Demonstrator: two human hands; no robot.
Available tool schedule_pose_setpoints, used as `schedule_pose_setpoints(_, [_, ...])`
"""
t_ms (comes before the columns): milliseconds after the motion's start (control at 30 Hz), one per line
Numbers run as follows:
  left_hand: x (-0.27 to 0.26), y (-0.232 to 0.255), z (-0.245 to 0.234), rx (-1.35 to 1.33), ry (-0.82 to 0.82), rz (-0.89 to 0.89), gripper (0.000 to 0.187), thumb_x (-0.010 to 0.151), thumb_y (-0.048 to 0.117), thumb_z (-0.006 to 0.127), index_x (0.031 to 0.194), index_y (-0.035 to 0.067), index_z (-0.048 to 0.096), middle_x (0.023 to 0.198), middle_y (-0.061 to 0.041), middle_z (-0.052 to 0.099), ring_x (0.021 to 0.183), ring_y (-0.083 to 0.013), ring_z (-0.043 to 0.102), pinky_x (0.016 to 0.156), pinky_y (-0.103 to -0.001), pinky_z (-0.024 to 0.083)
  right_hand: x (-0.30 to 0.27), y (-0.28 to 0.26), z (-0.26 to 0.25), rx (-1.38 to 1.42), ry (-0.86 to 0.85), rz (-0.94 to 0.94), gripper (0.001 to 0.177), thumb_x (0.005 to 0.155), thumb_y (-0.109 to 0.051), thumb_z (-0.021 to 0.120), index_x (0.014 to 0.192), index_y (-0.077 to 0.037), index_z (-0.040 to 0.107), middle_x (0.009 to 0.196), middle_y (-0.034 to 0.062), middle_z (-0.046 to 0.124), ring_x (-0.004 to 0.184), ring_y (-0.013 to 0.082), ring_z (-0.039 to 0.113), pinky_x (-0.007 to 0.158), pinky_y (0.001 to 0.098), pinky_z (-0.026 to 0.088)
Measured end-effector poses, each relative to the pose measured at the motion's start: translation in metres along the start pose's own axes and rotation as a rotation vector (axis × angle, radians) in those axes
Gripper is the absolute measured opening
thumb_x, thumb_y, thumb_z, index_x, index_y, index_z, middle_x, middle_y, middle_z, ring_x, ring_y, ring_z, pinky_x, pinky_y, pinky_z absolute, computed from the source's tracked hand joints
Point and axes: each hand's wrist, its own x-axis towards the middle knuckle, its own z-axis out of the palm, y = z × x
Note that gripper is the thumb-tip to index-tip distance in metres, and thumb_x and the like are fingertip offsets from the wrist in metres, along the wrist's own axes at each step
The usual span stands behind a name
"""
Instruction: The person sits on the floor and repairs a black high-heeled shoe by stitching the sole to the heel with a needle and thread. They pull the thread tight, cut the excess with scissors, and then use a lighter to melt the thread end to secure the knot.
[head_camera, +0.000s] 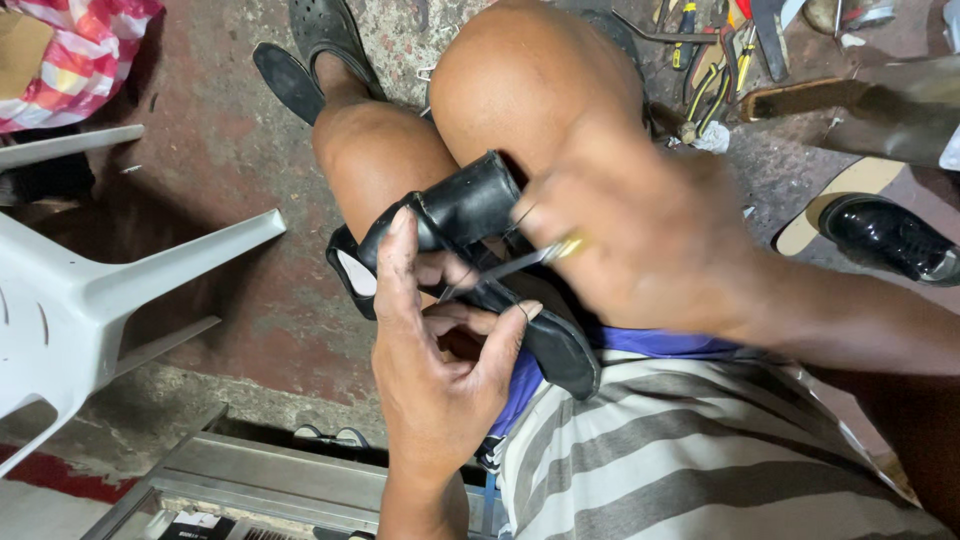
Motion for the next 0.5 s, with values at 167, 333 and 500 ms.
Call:
schedule_pose_setpoints(167, [0.006,0.006,-0.005,0.069,-0.032,0.081,0.092,0.083,-0.01,0.082,0.157,-0.001,0.028,0.15,-0.025,0.052,0.11,-0.0174,0.069,0.071,-0.023,0.061,-0.017,0.08,-0.023,-0.06,0.085,0.357,0.016,0.115,-0.011,0.071,0.102,-0.003,0.067,0.089,0.0051,0.062,0.071,0.0151,0.057,0.061,0.0293,0.044])
schedule_pose_setpoints(333, [0.006,0.005,-0.006,-0.02,-0.031,0.018,0.094,0.085,-0.011,0.081,0.161,-0.001,0.027,0.161,-0.024,0.049,0.092,-0.0115,0.072,0.068,-0.019,0.06,-0.062,0.105,-0.018,1.088,0.228,0.728,0.026,0.112,-0.037,0.055,0.105,-0.013,0.064,0.081,-0.0023,0.062,0.064,0.006,0.056,0.056,0.0222,0.044])
schedule_pose_setpoints(500, [0.008,0.002,-0.005,-0.143,-0.004,-0.032,0.099,0.084,-0.014,0.079,0.164,0.0,0.022,0.163,-0.024,0.048,0.084,-0.0088,0.071,0.069,-0.02,0.059,-0.085,0.052,-0.005,0.083,-0.222,0.344,0.022,0.106,-0.023,0.054,0.111,-0.006,0.069,0.103,0.0095,0.071,0.085,0.0192,0.07,0.069,0.0316,0.059])
